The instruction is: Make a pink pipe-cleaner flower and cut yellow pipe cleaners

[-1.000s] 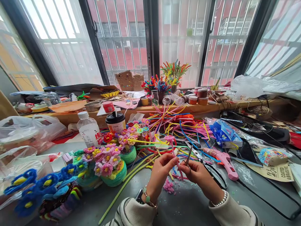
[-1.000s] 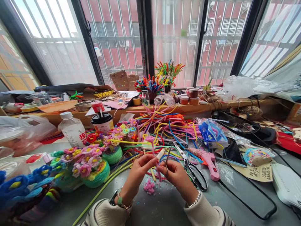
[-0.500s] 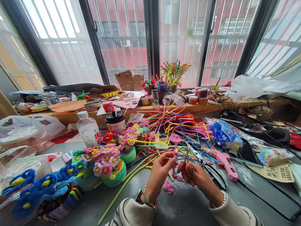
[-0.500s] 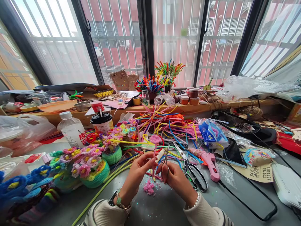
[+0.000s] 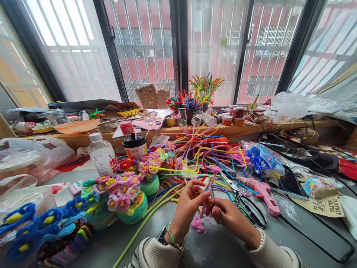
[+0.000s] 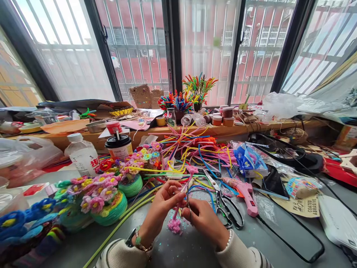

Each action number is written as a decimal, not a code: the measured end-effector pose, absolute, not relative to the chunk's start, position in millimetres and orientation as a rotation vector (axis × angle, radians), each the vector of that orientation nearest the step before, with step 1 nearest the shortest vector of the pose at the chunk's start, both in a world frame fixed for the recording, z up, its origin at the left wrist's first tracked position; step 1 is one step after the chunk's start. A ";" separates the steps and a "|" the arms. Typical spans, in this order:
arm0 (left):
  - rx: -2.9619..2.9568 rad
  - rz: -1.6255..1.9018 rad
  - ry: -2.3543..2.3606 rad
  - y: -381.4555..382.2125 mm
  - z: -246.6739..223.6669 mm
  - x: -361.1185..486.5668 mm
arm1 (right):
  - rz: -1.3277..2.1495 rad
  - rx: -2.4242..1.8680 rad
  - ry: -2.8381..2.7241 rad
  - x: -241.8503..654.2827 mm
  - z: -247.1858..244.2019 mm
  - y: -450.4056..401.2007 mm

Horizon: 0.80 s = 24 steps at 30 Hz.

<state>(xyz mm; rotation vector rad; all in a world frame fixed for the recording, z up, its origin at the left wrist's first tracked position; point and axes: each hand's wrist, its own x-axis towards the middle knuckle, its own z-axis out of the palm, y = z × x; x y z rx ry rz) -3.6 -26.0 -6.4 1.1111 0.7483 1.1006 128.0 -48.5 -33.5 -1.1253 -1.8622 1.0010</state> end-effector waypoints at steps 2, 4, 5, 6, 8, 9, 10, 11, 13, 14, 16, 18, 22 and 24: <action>1.121 1.078 0.732 -25.5 -7.3 -3.6 | 1.001 -1.132 -1.841 128.5 -35.5 -47.7; 1.130 1.042 0.738 -23.9 -8.8 -4.3 | 1.001 -1.150 -1.816 128.8 -37.0 -47.1; 1.136 1.017 0.751 -22.9 -9.6 -4.8 | 0.993 -1.164 -1.802 129.0 -37.5 -46.8; 1.145 0.988 0.766 -22.1 -10.5 -5.1 | 0.977 -1.178 -1.790 129.1 -37.8 -46.5; 1.169 0.932 0.793 -20.8 -11.9 -5.6 | 0.933 -1.199 -1.778 129.5 -38.2 -45.8; 1.185 0.910 0.803 -20.4 -12.5 -5.7 | 0.911 -1.207 -1.777 129.8 -38.3 -45.5; 1.205 0.896 0.808 -20.2 -13.0 -5.8 | 0.894 -1.216 -1.777 130.1 -38.4 -45.2; 1.228 0.893 0.807 -20.0 -13.4 -5.8 | 0.882 -1.229 -1.776 130.5 -38.5 -44.9; 1.276 0.904 0.792 -19.6 -13.8 -6.1 | 0.877 -1.259 -1.762 131.0 -38.4 -44.7; 1.298 0.911 0.780 -19.5 -13.9 -6.3 | 0.889 -1.272 -1.750 131.0 -38.3 -44.8; 1.331 0.921 0.754 -19.4 -13.6 -6.7 | 0.931 -1.278 -1.731 130.8 -37.8 -45.4; 1.349 0.921 0.739 -19.9 -12.8 -6.8 | 0.982 -1.235 -1.736 130.0 -37.1 -46.5; 1.385 0.882 0.727 -23.0 -10.0 -6.5 | 1.052 -1.099 -1.787 129.3 -35.2 -48.7; 1.415 0.863 0.719 -24.7 -8.6 -6.4 | 1.054 -1.077 -1.787 129.9 -34.4 -49.0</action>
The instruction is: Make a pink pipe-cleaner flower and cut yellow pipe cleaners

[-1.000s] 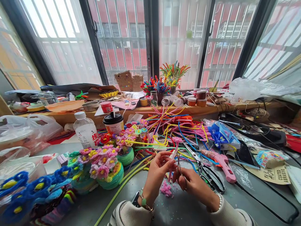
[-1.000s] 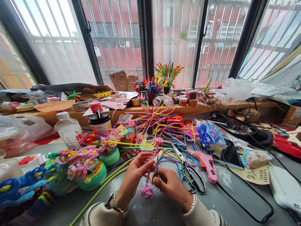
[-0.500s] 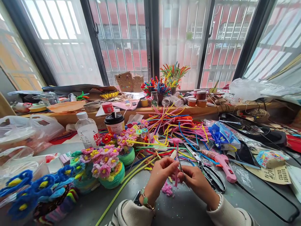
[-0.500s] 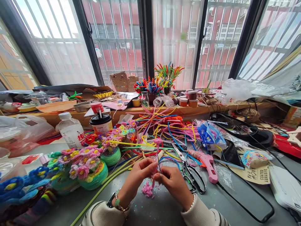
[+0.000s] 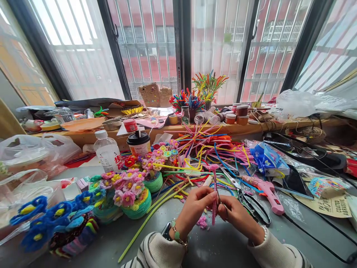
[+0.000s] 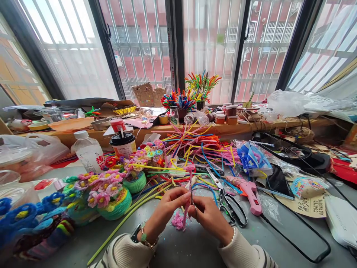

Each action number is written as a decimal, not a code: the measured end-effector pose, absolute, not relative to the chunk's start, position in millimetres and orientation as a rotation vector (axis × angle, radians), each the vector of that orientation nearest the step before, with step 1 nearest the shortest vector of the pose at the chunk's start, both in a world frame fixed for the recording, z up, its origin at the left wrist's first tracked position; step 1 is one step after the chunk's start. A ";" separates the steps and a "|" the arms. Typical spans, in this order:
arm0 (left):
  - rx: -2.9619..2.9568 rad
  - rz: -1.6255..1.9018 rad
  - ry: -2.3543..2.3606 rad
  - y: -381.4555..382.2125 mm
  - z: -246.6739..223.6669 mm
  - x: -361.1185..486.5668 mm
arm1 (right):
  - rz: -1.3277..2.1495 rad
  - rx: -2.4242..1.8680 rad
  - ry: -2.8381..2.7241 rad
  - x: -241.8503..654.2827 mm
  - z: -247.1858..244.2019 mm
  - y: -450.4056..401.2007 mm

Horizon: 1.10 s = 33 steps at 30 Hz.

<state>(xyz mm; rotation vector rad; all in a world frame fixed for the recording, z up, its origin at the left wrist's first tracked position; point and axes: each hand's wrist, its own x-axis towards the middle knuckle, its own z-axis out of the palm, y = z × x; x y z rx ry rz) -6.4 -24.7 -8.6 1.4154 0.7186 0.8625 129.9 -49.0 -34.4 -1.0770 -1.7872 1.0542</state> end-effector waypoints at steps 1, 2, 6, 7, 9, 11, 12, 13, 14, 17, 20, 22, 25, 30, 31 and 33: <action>1.428 0.859 0.714 -25.3 -8.0 -6.5 | 1.048 -1.075 -1.786 130.3 -34.2 -49.0; 1.437 0.860 0.709 -25.6 -7.7 -6.6 | 1.037 -1.081 -1.789 130.8 -34.1 -48.7; 1.430 0.876 0.702 -24.5 -8.6 -7.2 | 0.959 -1.157 -1.793 132.0 -35.1 -47.2; 1.424 0.881 0.704 -23.9 -9.3 -7.3 | 0.943 -1.182 -1.785 132.1 -35.5 -46.8; 1.416 0.891 0.710 -23.0 -10.5 -7.1 | 0.929 -1.226 -1.761 132.1 -36.1 -46.5; 1.422 0.903 0.710 -22.7 -11.2 -6.7 | 0.952 -1.238 -1.747 132.0 -36.5 -46.7; 1.427 0.904 0.709 -22.8 -11.1 -6.5 | 0.981 -1.223 -1.743 132.0 -36.5 -47.0; 1.432 0.902 0.707 -23.1 -11.0 -6.3 | 1.019 -1.192 -1.739 132.0 -36.4 -47.3; 1.437 0.897 0.705 -23.5 -10.7 -6.0 | 1.060 -1.155 -1.735 132.0 -36.1 -47.8; 1.444 0.868 0.698 -24.8 -9.6 -5.7 | 1.128 -1.077 -1.720 132.2 -35.1 -48.6; 1.452 0.862 0.705 -25.5 -9.1 -5.7 | 1.099 -1.092 -1.727 132.2 -34.1 -47.9; 1.456 0.866 0.709 -25.5 -9.1 -5.7 | 1.051 -1.116 -1.736 131.8 -34.0 -46.8; 1.459 0.873 0.703 -24.9 -9.8 -5.3 | 1.002 -1.146 -1.735 130.8 -35.0 -45.7; 1.476 0.865 0.721 -24.2 -11.0 -4.8 | 1.099 -1.046 -1.707 129.0 -38.8 -46.8; 1.483 0.861 0.722 -24.2 -11.1 -4.8 | 1.111 -1.034 -1.706 128.9 -39.4 -46.9; 1.494 0.861 0.717 -24.1 -11.3 -5.0 | 1.092 -1.044 -1.714 129.3 -40.1 -46.7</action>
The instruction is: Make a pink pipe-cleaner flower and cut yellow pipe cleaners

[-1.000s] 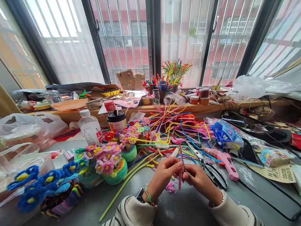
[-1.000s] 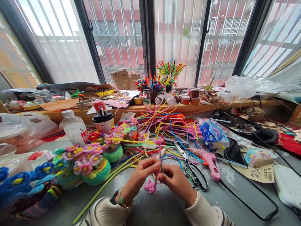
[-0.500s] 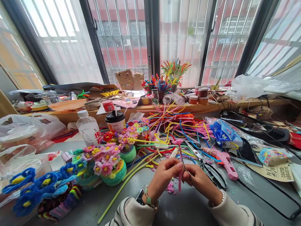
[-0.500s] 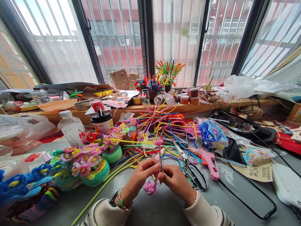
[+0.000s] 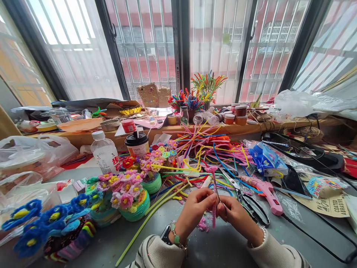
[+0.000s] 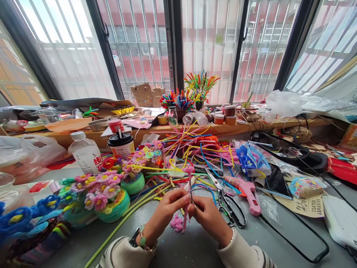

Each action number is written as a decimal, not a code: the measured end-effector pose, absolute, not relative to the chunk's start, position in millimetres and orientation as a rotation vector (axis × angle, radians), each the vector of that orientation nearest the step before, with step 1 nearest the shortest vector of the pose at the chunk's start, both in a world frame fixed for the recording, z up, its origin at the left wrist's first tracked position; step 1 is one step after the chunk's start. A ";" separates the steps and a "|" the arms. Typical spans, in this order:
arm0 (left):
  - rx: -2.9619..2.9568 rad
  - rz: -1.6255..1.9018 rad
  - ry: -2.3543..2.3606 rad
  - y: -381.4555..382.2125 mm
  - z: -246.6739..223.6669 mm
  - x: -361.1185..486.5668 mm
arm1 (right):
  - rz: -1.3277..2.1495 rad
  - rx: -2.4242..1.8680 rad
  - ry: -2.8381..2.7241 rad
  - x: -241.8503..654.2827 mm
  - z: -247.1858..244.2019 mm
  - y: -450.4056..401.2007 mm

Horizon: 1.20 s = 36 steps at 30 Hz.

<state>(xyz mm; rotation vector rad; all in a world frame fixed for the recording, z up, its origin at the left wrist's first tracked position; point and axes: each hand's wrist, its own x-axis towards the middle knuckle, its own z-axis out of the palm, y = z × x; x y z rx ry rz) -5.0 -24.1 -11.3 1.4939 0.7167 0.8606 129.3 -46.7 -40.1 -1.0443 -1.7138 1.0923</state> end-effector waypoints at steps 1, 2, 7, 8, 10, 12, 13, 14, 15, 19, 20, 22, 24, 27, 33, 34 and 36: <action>1.494 0.861 0.715 -24.0 -11.6 -5.1 | 1.068 -1.063 -1.719 129.6 -40.1 -46.3; 1.494 0.861 0.715 -23.7 -12.0 -5.2 | 1.040 -1.085 -1.727 130.0 -39.8 -45.9; 1.504 0.878 0.741 -21.8 -14.8 -4.7 | 0.970 -1.162 -1.750 131.6 -36.6 -44.6; 1.508 0.881 0.742 -21.8 -15.1 -4.4 | 0.976 -1.155 -1.742 131.6 -36.2 -44.8; 1.521 0.878 0.741 -22.2 -15.3 -3.9 | 1.046 -1.108 -1.709 130.8 -36.2 -45.6; 1.535 0.873 0.744 -22.8 -15.3 -3.4 | 1.190 -1.037 -1.654 129.2 -37.2 -46.2; 1.533 0.870 0.748 -22.9 -15.4 -3.2 | 1.266 -1.004 -1.619 128.2 -38.1 -46.3; 1.525 0.879 0.756 -23.0 -15.6 -3.0 | 1.328 -0.979 -1.579 127.2 -39.1 -46.2; 1.520 0.885 0.761 -23.0 -15.8 -2.8 | 1.365 -0.963 -1.539 126.1 -40.2 -45.9; 1.534 0.916 0.778 -22.9 -16.3 -2.5 | 1.427 -0.968 -1.423 122.7 -44.6 -44.4; 1.543 0.921 0.784 -22.9 -16.2 -2.5 | 1.434 -0.974 -1.410 122.2 -45.6 -44.3; 1.553 0.923 0.789 -22.9 -16.4 -2.7 | 1.442 -0.978 -1.392 121.3 -47.4 -44.5; 1.556 0.918 0.790 -22.5 -17.1 -2.8 | 1.459 -0.959 -1.359 120.7 -48.5 -45.3; 1.572 0.911 0.809 -21.9 -18.8 -2.5 | 1.503 -0.916 -1.291 120.5 -48.3 -46.5; 1.553 0.900 0.795 -21.8 -18.0 -1.8 | 1.469 -0.980 -1.294 121.9 -46.3 -45.6; 1.539 0.905 0.791 -21.6 -17.8 -2.1 | 1.465 -0.994 -1.291 122.3 -46.7 -45.1; 1.505 0.912 0.782 -21.2 -17.8 -2.8 | 1.476 -0.993 -1.273 123.1 -47.5 -44.0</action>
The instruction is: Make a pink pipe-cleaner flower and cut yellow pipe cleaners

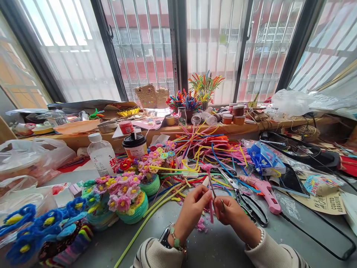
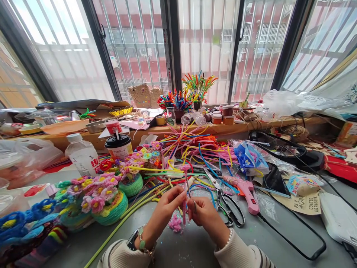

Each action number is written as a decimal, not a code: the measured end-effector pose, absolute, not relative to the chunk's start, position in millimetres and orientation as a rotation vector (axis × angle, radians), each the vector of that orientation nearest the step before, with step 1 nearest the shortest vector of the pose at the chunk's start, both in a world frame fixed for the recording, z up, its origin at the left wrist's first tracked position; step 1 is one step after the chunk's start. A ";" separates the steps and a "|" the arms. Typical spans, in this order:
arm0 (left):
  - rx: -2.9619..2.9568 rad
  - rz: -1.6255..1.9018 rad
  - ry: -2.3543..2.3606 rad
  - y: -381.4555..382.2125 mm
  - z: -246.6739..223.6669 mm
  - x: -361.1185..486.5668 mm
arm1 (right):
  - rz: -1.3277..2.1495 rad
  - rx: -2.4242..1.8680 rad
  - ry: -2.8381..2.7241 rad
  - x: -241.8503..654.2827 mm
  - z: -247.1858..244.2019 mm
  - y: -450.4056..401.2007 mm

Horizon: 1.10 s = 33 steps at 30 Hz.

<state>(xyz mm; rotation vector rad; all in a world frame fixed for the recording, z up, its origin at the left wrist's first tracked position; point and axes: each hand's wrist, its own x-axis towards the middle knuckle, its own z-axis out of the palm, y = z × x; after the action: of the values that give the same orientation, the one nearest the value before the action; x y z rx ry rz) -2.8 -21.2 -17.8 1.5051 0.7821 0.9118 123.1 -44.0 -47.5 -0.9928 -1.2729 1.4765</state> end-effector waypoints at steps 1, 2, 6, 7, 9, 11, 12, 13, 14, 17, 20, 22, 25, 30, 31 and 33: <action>1.483 0.909 0.776 -20.9 -17.7 -3.1 | 1.493 -0.985 -1.254 123.7 -47.5 -43.4; 1.457 0.901 0.769 -20.7 -17.5 -3.3 | 1.516 -0.978 -1.226 124.6 -47.0 -42.9; 1.324 0.879 0.763 -20.5 -14.4 -3.5 | 1.620 -1.018 -1.036 131.8 -39.5 -41.4; 1.298 0.897 0.773 -20.6 -13.4 -3.5 | 1.659 -1.023 -0.990 134.5 -36.9 -41.0; 1.262 0.961 0.806 -20.7 -11.8 -3.7 | 1.698 -1.041 -0.958 140.2 -32.2 -40.0; 1.242 1.035 0.846 -20.6 -11.1 -4.1 | 1.628 -1.182 -1.052 145.6 -29.0 -39.0; 1.233 1.067 0.861 -20.6 -11.2 -4.4 | 1.508 -1.300 -1.163 147.9 -27.9 -38.6; 1.223 1.095 0.870 -20.6 -11.3 -4.6 | 1.318 -1.427 -1.294 150.0 -27.2 -38.5; 1.213 1.118 0.875 -20.6 -11.5 -4.9 | 1.085 -1.541 -1.426 151.7 -26.7 -38.7; 1.199 1.174 0.888 -20.9 -11.9 -5.7 | 0.493 -1.725 -1.676 154.8 -27.1 -40.0; 1.216 1.206 0.923 -20.9 -11.7 -6.6 | 0.347 -1.855 -1.761 155.6 -28.9 -41.1; 1.230 1.213 0.946 -20.5 -11.8 -7.2 | 0.352 -1.924 -1.794 155.5 -30.2 -40.9; 1.259 1.186 0.972 -19.6 -12.9 -7.3 | 0.416 -1.989 -1.790 155.7 -31.9 -39.8; 1.304 1.047 0.932 -19.4 -15.6 -4.8 | 0.427 -2.012 -1.769 157.9 -35.1 -37.2; 1.307 1.035 0.926 -19.5 -16.0 -4.3 | 0.420 -2.012 -1.772 158.2 -35.6 -36.8; 1.302 1.023 0.917 -19.6 -16.3 -3.6 | 0.415 -2.014 -1.771 158.8 -36.5 -36.5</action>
<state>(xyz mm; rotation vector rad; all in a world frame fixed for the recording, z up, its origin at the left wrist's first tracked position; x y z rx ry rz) -3.6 -19.6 -16.3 1.3025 0.9165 1.0228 158.8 -36.5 -36.5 -2.0142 -1.7705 0.4149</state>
